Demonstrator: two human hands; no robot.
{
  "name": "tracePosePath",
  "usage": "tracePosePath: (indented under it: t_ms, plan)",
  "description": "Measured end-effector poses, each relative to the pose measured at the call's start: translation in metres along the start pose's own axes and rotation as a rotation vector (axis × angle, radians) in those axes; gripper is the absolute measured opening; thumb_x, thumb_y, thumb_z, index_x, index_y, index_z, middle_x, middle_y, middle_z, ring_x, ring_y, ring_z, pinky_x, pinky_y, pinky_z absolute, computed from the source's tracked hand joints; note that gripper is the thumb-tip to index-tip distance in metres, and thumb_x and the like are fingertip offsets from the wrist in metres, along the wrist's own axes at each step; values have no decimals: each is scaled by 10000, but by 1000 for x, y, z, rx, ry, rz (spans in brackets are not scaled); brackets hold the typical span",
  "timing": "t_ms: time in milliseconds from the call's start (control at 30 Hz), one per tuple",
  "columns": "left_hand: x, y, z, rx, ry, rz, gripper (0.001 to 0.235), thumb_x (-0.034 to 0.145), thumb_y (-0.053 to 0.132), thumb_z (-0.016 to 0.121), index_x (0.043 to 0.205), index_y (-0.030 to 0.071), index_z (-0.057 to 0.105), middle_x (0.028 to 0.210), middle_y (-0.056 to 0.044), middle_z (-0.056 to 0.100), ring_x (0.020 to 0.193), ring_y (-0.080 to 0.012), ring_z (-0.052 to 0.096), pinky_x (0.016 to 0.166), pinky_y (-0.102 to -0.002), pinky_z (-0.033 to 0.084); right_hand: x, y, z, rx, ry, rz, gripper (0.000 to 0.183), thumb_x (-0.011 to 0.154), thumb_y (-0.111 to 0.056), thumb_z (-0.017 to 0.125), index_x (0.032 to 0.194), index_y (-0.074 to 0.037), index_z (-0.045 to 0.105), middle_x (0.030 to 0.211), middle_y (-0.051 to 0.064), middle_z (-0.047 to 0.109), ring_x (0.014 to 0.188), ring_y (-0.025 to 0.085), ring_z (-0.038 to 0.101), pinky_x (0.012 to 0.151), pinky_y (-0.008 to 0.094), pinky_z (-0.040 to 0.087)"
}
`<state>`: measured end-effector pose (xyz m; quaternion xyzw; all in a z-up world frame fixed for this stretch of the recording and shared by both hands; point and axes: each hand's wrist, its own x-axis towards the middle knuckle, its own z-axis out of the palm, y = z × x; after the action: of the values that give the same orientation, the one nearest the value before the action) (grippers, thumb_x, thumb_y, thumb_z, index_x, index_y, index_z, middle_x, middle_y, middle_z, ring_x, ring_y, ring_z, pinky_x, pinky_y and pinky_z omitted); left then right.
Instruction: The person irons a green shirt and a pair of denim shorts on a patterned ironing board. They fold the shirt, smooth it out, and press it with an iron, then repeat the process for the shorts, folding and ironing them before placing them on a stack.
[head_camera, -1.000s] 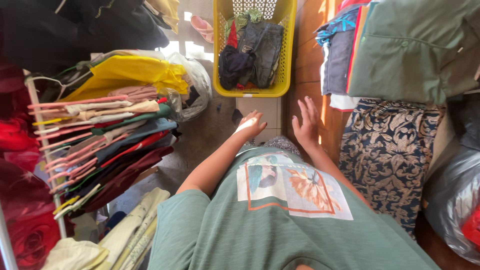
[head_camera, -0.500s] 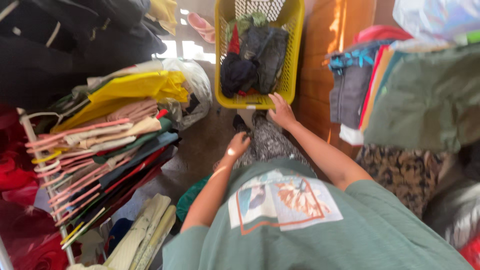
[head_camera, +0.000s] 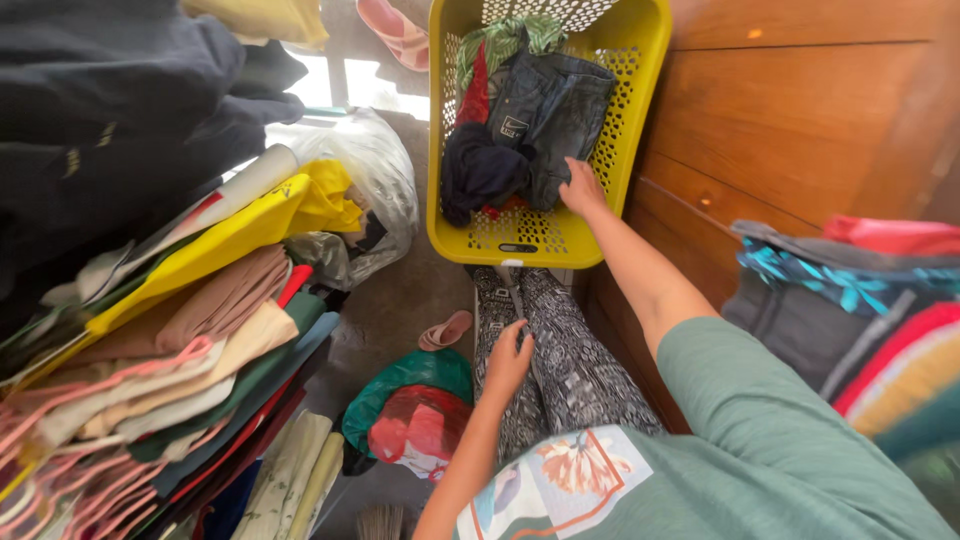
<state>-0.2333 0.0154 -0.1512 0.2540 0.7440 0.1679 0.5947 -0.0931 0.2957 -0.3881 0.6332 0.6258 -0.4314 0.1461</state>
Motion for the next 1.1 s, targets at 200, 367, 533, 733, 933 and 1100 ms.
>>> tracePosePath:
  t_ms: [200,367,533,733,933,1100]
  plan:
    - [26,5,24,-206,41,-40,364,983,167,614,1324,39,604,1287,-174,677,1206,-296,660,1004,-374,502,108,24,50,44,-20,-15,717,917,-269,681,1578,-253,404,1509,174,478,1374,399,481,1108,502,436]
    - [50,4,31,-216,58,-33,344,1000,141,601,1325,29,608,1280,-175,679,1206,-282,660,1016,-366,501,175,27,85,73,37,67,684,846,-323,780,1465,-246,501,1561,300,276,1322,495,389,1052,506,394]
    - [55,-10,37,-304,42,-125,354,986,143,589,1325,44,607,1270,-161,688,1172,-264,682,934,-354,542,182,34,102,263,206,60,467,876,-243,762,1299,-74,656,1325,218,563,1188,351,579,1022,423,486]
    - [44,-16,38,-231,34,-108,354,988,159,595,1325,52,611,1277,-155,671,1161,-258,682,930,-336,554,110,46,85,1133,420,151,182,852,-100,797,1014,-18,777,910,1,758,845,118,662,789,249,509]
    - [41,13,29,-186,64,80,363,990,160,619,1330,32,605,1263,-160,694,1185,-258,669,997,-362,506,-17,42,60,1550,264,436,119,856,-70,804,931,-90,714,826,-18,691,678,65,557,593,217,404]
    - [36,51,9,-261,108,169,431,987,174,597,1397,49,556,1310,-168,665,1202,-272,658,1016,-374,503,-121,22,2,1665,245,145,68,920,-29,766,949,-40,705,896,32,713,775,93,617,718,234,479]
